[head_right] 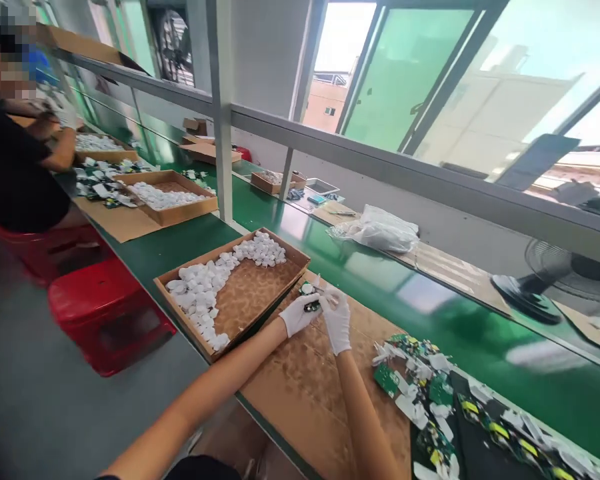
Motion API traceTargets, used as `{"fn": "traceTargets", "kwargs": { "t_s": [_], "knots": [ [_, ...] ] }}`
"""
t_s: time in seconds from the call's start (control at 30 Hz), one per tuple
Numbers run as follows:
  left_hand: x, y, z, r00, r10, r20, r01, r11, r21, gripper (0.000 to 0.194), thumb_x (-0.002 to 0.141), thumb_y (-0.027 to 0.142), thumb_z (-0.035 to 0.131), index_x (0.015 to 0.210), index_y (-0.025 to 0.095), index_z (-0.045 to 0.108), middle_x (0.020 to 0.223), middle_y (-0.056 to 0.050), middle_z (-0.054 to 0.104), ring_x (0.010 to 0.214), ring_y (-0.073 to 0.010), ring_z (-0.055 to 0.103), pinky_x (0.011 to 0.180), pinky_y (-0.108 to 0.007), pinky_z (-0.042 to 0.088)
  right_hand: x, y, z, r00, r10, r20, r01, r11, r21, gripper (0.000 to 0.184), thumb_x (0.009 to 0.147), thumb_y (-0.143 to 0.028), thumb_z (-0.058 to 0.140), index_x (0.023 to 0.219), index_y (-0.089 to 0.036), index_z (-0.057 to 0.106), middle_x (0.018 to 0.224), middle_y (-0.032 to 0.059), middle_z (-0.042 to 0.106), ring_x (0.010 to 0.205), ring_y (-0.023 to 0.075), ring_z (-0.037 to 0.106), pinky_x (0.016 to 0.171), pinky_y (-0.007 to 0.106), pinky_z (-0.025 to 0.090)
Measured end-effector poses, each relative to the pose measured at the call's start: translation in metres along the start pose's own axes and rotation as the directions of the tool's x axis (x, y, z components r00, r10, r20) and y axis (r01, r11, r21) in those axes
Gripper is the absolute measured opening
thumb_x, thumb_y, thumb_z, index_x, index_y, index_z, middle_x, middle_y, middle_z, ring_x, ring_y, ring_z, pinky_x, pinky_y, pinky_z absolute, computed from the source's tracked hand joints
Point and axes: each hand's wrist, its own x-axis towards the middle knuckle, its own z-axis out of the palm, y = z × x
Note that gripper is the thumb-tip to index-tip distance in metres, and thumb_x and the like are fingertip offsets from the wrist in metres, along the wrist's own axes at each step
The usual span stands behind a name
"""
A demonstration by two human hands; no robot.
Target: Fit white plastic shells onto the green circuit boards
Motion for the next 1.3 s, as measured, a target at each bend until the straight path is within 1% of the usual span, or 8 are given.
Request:
{"fn": "traceTargets", "kwargs": {
  "t_s": [0.27, 0.47, 0.67, 0.83, 0.97, 1.07, 1.2, 1.3],
  "knots": [
    [0.007, -0.009, -0.003, 0.989, -0.134, -0.06, 0.134, 0.991, -0.009, 0.013, 0.073, 0.002, 0.054, 0.081, 0.012, 0.059, 0.077, -0.003, 0.063, 0.072, -0.0085, 0.061, 0.076, -0.02, 0.05, -0.02, -0.012, -0.005, 0.959, 0.043, -0.28, -0.075, 0.991, -0.107, 0.028, 0.067, -0.036, 0.066, 0.084, -0.017, 0.055, 0.082, 0.0028, 0.061, 0.075, 0.0134, 0.057, 0.073, 0.03, 0.048],
    [-0.002, -0.023, -0.008, 0.966, -0.255, -0.04, 0.258, 0.958, 0.124, 0.014, 0.067, 0.004, 0.063, 0.079, 0.013, 0.062, 0.085, -0.004, 0.065, 0.081, -0.0108, 0.062, 0.08, -0.022, 0.049, -0.041, -0.012, -0.013, 0.931, 0.045, -0.362, -0.121, 0.974, -0.192, 0.028, 0.071, -0.038, 0.061, 0.088, -0.017, 0.055, 0.078, 0.0018, 0.061, 0.069, 0.0123, 0.057, 0.07, 0.029, 0.049],
    [-0.01, -0.024, -0.007, 0.935, -0.355, -0.018, 0.35, 0.91, 0.221, 0.011, 0.068, 0.009, 0.064, 0.078, 0.012, 0.062, 0.082, -0.004, 0.065, 0.075, -0.0115, 0.062, 0.074, -0.024, 0.052, -0.063, -0.035, -0.026, 0.96, -0.001, -0.28, -0.094, 0.942, -0.323, 0.02, 0.074, -0.03, 0.061, 0.091, -0.019, 0.064, 0.087, 0.0044, 0.062, 0.082, 0.016, 0.057, 0.081, 0.032, 0.045],
    [-0.02, -0.035, -0.005, 0.931, -0.36, -0.057, 0.362, 0.895, 0.26, 0.009, 0.073, 0.004, 0.056, 0.077, 0.01, 0.06, 0.079, -0.005, 0.064, 0.075, -0.0109, 0.063, 0.075, -0.023, 0.053, -0.074, -0.049, -0.045, 0.985, 0.008, -0.174, -0.066, 0.943, -0.326, 0.012, 0.072, -0.019, 0.062, 0.082, -0.022, 0.068, 0.084, 0.0035, 0.062, 0.086, 0.0177, 0.054, 0.086, 0.034, 0.041],
    [-0.027, -0.045, -0.002, 0.941, -0.327, -0.084, 0.337, 0.887, 0.315, 0.01, 0.073, 0.002, 0.056, 0.077, 0.009, 0.061, 0.081, -0.007, 0.064, 0.078, -0.0133, 0.063, 0.075, -0.023, 0.053, -0.081, -0.042, -0.061, 0.989, 0.059, -0.133, -0.086, 0.974, -0.207, 0.012, 0.066, -0.015, 0.064, 0.076, -0.021, 0.066, 0.083, 0.0029, 0.061, 0.086, 0.0179, 0.054, 0.085, 0.034, 0.041],
    [-0.03, -0.047, 0.002, 0.95, -0.297, -0.101, 0.313, 0.886, 0.343, 0.013, 0.072, 0.0, 0.056, 0.079, 0.009, 0.061, 0.08, -0.007, 0.064, 0.077, -0.0139, 0.063, 0.074, -0.025, 0.054, -0.079, -0.033, -0.07, 0.985, 0.144, -0.097, -0.15, 0.987, -0.056, 0.013, 0.07, -0.025, 0.063, 0.082, -0.019, 0.063, 0.078, 0.0019, 0.062, 0.072, 0.0148, 0.055, 0.07, 0.03, 0.047],
    [-0.033, -0.046, 0.007, 0.954, -0.257, -0.152, 0.296, 0.883, 0.364, 0.013, 0.073, -0.003, 0.052, 0.072, 0.008, 0.06, 0.071, -0.005, 0.062, 0.066, -0.01, 0.06, 0.067, -0.02, 0.054, -0.076, -0.024, -0.079, 0.964, 0.263, -0.034, -0.255, 0.956, 0.147, 0.026, 0.081, -0.039, 0.049, 0.089, -0.017, 0.061, 0.07, 0.0008, 0.061, 0.057, 0.0109, 0.053, 0.055, 0.024, 0.046],
    [-0.034, -0.046, 0.01, 0.949, -0.231, -0.216, 0.299, 0.877, 0.376, 0.016, 0.075, -0.003, 0.049, 0.075, 0.009, 0.061, 0.073, -0.005, 0.062, 0.067, -0.0087, 0.06, 0.07, -0.018, 0.054, -0.078, -0.022, -0.086, 0.951, 0.308, -0.037, -0.292, 0.929, 0.228, 0.026, 0.083, -0.037, 0.049, 0.092, -0.017, 0.063, 0.076, 0.0023, 0.063, 0.065, 0.0117, 0.056, 0.061, 0.025, 0.048]
  ]
}}
